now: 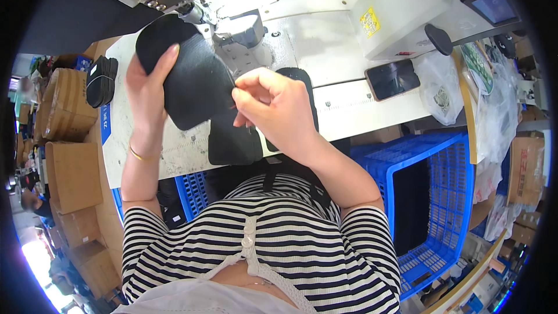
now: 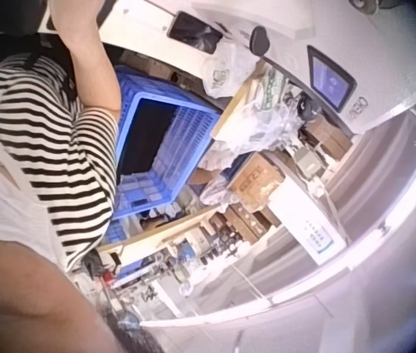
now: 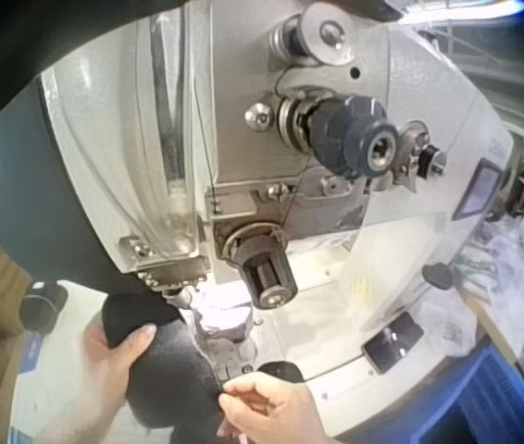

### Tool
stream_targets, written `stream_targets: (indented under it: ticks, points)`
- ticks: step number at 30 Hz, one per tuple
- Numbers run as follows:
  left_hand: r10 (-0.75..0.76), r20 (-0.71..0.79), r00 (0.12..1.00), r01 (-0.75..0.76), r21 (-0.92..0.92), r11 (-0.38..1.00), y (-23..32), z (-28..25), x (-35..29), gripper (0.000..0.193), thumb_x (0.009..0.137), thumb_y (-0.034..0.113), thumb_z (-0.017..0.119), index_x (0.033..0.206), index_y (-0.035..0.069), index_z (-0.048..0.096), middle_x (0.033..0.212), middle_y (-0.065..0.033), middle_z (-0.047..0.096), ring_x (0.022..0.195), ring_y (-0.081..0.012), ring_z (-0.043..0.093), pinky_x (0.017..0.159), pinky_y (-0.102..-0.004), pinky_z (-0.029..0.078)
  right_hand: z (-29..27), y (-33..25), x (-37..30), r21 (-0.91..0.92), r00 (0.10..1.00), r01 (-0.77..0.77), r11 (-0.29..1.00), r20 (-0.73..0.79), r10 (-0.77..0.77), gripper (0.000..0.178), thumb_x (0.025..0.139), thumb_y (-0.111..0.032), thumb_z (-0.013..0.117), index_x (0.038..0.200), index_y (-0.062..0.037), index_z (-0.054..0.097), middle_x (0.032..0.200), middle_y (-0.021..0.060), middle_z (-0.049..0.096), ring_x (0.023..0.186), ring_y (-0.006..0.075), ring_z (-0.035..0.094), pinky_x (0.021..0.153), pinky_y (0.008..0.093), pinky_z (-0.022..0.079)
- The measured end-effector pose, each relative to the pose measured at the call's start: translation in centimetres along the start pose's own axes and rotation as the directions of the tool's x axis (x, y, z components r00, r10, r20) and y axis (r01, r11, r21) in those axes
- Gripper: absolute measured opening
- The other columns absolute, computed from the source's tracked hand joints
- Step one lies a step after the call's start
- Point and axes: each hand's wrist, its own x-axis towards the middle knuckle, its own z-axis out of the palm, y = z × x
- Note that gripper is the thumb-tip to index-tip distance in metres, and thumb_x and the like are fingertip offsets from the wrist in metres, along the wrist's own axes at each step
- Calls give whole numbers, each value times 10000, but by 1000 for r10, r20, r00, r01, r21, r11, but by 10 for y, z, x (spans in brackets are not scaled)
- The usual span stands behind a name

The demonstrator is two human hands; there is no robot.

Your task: The person sews fabric shoe components together using a sewing machine, bundles the stitched pieces, and places them into a blue plastic crate before untying and sewing a new stack of fabric pieces.

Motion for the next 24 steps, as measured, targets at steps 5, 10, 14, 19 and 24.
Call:
stream_targets:
  ticks: [5,10,14,19,24]
  points:
    - [61,124,990,-95,293,951,18,4,55,200,819,126,752,957,-11,710,930,-57,712,783,-95,626,721,-266,502,1,2,31,152,999,47,987,-1,-48,126,918,-67,619,974,43,641,736,90,668,579,149,664,508,234,509]
    - [155,224,962,-232,374,898,17,7,75,115,823,106,739,886,20,695,815,-24,664,726,-118,597,661,-286,503,5,1,43,280,997,78,957,-38,-70,137,909,-72,625,949,60,628,709,90,655,570,151,667,501,233,509]
    - [153,222,963,-239,441,865,20,9,78,114,830,110,735,893,24,695,819,-26,665,737,-108,590,667,-279,504,3,1,44,297,997,82,951,-28,-77,143,905,-66,619,950,70,617,703,85,651,579,139,674,506,222,508]
    - [-94,198,976,-10,467,884,27,11,77,259,854,150,708,1063,-1,681,960,-66,684,850,-169,603,815,-307,477,8,2,42,299,994,99,949,-67,-83,116,902,-56,624,929,57,619,709,74,655,585,131,673,514,223,512]
    - [532,274,801,-560,658,504,-1,3,58,379,800,216,780,1092,2,667,1040,-114,654,935,-248,612,849,-341,477,21,1,39,37,972,179,983,-163,-171,71,900,-42,619,920,26,612,715,43,662,607,86,655,559,224,528]
